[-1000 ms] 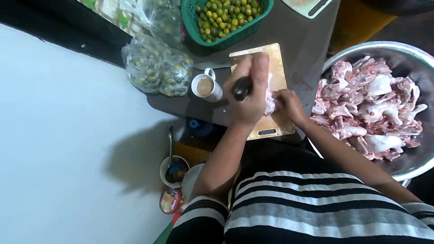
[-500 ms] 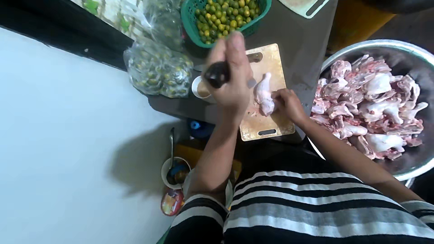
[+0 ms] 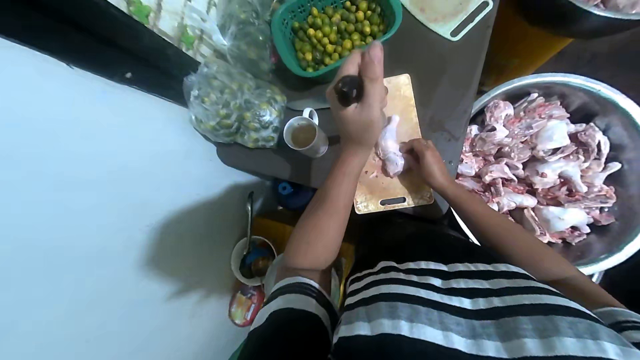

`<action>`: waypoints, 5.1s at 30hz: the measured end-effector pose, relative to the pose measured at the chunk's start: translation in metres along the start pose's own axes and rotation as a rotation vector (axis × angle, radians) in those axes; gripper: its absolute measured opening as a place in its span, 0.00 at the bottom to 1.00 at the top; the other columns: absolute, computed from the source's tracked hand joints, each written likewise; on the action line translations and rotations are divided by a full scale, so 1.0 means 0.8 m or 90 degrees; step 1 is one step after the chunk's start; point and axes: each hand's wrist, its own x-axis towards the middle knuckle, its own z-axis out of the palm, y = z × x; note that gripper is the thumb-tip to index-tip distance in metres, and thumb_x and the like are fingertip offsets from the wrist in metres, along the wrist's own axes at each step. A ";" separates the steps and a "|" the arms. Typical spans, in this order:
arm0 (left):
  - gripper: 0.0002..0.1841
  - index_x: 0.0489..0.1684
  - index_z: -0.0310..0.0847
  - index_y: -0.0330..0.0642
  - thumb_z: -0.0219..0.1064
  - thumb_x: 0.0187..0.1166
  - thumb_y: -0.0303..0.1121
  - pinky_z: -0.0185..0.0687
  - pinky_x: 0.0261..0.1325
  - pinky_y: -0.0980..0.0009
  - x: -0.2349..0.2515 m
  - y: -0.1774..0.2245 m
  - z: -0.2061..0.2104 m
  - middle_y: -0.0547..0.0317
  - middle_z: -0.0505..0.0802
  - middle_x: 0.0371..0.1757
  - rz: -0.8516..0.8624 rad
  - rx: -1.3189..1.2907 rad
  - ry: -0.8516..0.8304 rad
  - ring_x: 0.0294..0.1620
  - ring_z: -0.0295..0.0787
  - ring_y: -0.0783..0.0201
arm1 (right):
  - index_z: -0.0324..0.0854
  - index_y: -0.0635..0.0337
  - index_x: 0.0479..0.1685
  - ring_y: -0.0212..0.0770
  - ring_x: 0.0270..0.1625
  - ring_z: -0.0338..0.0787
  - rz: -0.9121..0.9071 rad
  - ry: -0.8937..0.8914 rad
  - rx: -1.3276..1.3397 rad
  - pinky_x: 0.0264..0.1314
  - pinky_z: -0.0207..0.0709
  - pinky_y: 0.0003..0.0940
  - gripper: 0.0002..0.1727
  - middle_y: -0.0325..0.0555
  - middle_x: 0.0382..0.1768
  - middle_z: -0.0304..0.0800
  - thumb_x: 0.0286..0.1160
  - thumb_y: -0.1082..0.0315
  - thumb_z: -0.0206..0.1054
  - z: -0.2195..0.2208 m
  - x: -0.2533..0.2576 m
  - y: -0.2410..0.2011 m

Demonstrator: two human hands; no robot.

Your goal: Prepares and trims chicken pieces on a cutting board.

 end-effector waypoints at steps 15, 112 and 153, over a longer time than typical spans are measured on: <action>0.18 0.21 0.65 0.53 0.53 0.90 0.29 0.61 0.16 0.77 0.014 0.014 0.039 0.77 0.65 0.12 0.009 0.046 -0.043 0.11 0.60 0.77 | 0.89 0.62 0.55 0.59 0.70 0.84 0.022 0.001 0.017 0.75 0.75 0.56 0.11 0.56 0.63 0.89 0.80 0.72 0.66 -0.001 -0.001 0.000; 0.11 0.35 0.80 0.54 0.55 0.89 0.35 0.76 0.24 0.83 -0.085 -0.052 0.058 0.86 0.79 0.19 -0.109 0.157 -0.200 0.19 0.75 0.86 | 0.65 0.65 0.75 0.42 0.45 0.89 0.525 0.914 0.964 0.45 0.88 0.38 0.23 0.55 0.53 0.83 0.83 0.73 0.63 -0.184 -0.242 0.028; 0.15 0.28 0.70 0.64 0.55 0.92 0.45 0.68 0.19 0.82 -0.085 -0.055 0.054 0.83 0.72 0.13 -0.096 0.095 -0.289 0.13 0.68 0.81 | 0.78 0.67 0.74 0.72 0.75 0.78 0.572 0.254 0.102 0.75 0.70 0.71 0.28 0.73 0.71 0.80 0.82 0.58 0.68 -0.100 -0.242 0.197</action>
